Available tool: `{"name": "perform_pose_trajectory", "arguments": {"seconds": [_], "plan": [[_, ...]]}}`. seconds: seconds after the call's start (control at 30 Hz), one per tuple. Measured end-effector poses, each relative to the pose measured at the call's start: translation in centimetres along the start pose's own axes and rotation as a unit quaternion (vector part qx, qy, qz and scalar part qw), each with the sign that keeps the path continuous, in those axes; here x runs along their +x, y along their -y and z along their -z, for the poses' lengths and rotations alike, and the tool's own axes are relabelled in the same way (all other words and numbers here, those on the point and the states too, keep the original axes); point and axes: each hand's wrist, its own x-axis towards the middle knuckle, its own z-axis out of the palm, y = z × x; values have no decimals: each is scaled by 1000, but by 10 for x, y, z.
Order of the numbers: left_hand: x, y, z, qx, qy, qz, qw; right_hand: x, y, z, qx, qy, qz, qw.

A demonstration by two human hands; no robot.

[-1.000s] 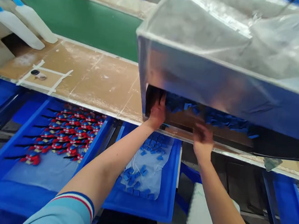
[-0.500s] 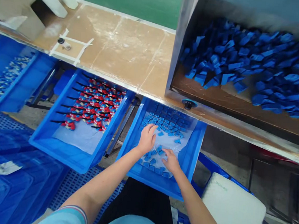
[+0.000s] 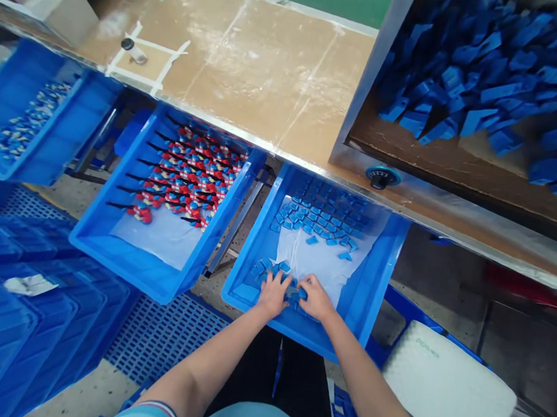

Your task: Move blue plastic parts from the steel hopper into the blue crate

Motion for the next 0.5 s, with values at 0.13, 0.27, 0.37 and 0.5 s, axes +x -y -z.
{"name": "perform_pose_trajectory", "arguments": {"seconds": [0.13,0.27,0.37,0.5], "plan": [[-4,-5,-5,-1,29,-1,1000,-29,-32,-6,-23,44,71,996],[-4,-16,-10,-5,32,40,999,-32,-31,-23,-89,62,15,994],[-2,-20,-15,20,12,64,998,-24,-14,-35,-157,46,-7,986],[5,-17,-21,61,15,46,997,-14,-1,-44,-236,33,-30,971]]}}
